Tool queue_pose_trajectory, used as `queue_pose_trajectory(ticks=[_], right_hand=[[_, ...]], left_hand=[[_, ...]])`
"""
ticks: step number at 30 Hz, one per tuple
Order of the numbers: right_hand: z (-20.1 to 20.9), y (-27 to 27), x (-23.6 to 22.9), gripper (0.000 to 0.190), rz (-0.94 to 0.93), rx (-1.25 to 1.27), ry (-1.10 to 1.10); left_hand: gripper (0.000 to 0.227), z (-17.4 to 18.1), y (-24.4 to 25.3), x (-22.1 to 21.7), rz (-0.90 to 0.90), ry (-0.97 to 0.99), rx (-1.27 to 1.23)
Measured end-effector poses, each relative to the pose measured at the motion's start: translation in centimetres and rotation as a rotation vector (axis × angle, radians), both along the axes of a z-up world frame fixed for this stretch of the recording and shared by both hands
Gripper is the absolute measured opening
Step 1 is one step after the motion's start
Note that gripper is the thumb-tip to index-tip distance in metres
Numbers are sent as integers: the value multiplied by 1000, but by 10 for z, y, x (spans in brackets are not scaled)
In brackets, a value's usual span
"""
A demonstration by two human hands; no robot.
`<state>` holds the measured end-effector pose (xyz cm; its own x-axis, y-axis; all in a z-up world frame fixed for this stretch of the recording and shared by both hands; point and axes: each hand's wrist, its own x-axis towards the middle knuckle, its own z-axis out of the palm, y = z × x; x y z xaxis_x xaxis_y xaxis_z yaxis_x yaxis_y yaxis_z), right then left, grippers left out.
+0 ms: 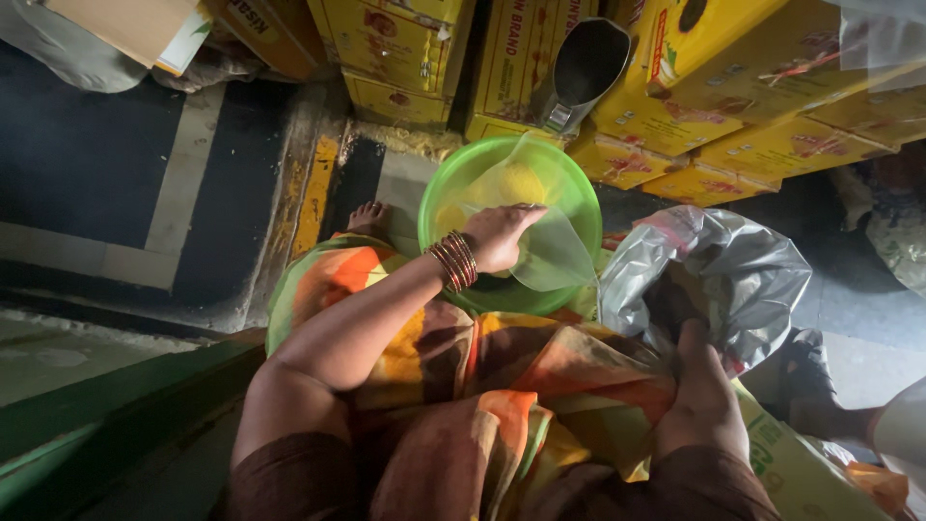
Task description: The person scoops a yellow grain from a large sack using a metal scoop and pours it into small plastic bags held open over a green basin. The person repeatedly fills the bags and places them into the basin.
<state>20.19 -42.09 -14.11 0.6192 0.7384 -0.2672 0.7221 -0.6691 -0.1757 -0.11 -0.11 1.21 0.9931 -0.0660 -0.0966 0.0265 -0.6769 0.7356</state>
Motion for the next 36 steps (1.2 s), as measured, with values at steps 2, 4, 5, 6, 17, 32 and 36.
queue_pose_trajectory(ticks=[2,4,5,6,17,32,36], right_hand=[[8,6,-3,42,-43,195,91],[13,9,-4,41,-41,122,113],[14,12,-2,41,-38,87,121],[15,14,0,41,-7,-30,43],[24,28,35,39,-81,-219,-111],[-36,11,25,34,-364,-228,135],[-50,2,22,33,-370,-149,157]], left_hand=[[71,-2,-1,1,2,-42,9],[68,-5,-3,2,13,-91,14],[68,-7,-3,4,18,-82,25],[68,-9,-3,5,23,-72,36],[66,-5,-2,12,61,-74,42],[68,0,8,3,118,-64,13],[68,0,5,-2,114,-128,7]])
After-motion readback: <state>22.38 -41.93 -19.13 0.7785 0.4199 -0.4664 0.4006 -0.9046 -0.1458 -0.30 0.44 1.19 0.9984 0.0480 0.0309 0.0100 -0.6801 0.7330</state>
